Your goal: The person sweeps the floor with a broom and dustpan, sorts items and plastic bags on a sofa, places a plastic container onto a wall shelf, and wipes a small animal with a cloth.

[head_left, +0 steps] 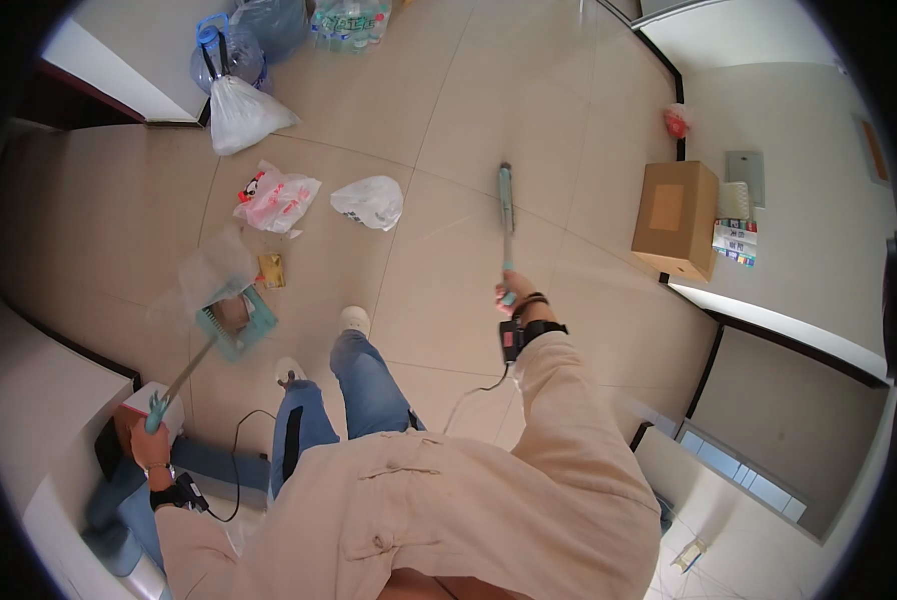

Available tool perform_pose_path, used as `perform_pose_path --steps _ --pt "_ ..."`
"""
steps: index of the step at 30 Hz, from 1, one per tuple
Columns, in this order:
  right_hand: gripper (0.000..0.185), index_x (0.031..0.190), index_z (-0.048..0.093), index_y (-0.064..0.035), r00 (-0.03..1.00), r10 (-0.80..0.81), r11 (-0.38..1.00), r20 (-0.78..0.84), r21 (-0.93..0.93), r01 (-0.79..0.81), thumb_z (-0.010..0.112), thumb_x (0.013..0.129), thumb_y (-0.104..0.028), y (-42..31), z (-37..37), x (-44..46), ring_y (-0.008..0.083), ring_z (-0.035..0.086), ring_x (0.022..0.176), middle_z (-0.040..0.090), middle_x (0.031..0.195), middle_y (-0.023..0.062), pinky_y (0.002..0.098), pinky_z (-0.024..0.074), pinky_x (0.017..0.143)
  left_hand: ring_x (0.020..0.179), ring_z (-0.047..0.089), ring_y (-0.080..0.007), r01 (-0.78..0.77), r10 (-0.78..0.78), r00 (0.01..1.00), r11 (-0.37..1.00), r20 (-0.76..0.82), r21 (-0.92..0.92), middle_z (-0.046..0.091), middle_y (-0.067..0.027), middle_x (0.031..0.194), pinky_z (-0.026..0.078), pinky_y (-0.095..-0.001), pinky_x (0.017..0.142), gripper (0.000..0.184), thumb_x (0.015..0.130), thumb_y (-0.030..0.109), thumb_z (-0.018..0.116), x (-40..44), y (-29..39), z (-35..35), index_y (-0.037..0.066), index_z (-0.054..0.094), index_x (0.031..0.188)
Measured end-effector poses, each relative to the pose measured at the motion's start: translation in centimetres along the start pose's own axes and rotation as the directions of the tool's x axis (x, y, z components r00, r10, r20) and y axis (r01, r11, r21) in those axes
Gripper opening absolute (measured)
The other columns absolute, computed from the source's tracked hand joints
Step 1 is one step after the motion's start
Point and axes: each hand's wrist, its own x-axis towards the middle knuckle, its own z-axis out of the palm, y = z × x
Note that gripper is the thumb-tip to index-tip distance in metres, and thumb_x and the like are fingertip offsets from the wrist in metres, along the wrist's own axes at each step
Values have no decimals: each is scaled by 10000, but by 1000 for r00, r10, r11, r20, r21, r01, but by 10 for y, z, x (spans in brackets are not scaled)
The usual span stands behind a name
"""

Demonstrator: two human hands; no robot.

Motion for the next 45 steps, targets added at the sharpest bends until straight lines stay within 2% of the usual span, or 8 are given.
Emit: perform_pose_path --steps 1,3,15,20,26,30,34,45 --pt "181 796 386 -127 995 86 996 53 26 -87 378 832 -304 13 13 15 136 424 386 427 493 20 270 367 338 661 548 -354 -5 5 1000 1000 11 11 566 -170 675 429 -425 573 182 653 217 570 1 1 0 42 538 692" --pt "197 897 447 -64 979 -201 758 28 -628 174 417 809 -237 64 44 5 214 518 471 470 523 63 355 416 374 649 547 -351 -8 8 999 1000 -41 11 567 -162 683 426 -424 564 189 652 231 579 -3 7 0 52 542 701" --pt "347 1126 393 -51 943 -195 977 271 -34 212 454 811 -183 96 83 -124 103 412 415 432 601 33 220 342 336 676 531 -365 9 -9 999 1000 -32 7 557 -172 690 420 -447 586 161 619 183 546 11 16 1 75 561 737" --pt "357 1107 400 -33 861 -467 771 203 -384 509 485 798 -190 18 112 -55 130 454 407 473 574 61 262 367 333 700 526 -372 100 -98 994 995 39 -31 568 -156 713 423 -441 602 181 609 209 553 6 33 -12 82 557 737" --pt "218 891 426 5 858 -473 599 198 -642 478 435 799 -193 -105 211 21 165 473 467 487 585 95 301 415 432 726 539 -352 70 -72 997 996 26 59 574 -150 744 421 -428 618 223 627 256 560 11 35 -17 89 561 775" --pt "197 780 435 12 842 -475 497 256 -712 497 427 747 -182 -61 251 25 235 493 468 471 533 143 341 407 439 717 545 -338 124 -124 990 992 65 -2 577 -145 724 426 -421 619 221 618 258 550 12 33 -20 102 580 771" --pt "373 1051 352 -28 860 -429 221 277 -891 397 465 758 -231 50 214 32 307 569 622 547 756 213 395 467 538 681 546 -327 109 -106 990 994 -88 30 570 -142 677 432 -414 596 176 611 247 544 9 21 -25 119 589 723" --pt "387 1141 384 -99 940 -245 713 236 -613 339 478 766 -132 202 200 -139 92 418 397 433 565 14 228 331 329 636 550 -327 20 -20 1000 985 -2 -170 570 -126 652 435 -420 552 123 622 231 539 30 -63 1 122 565 673"
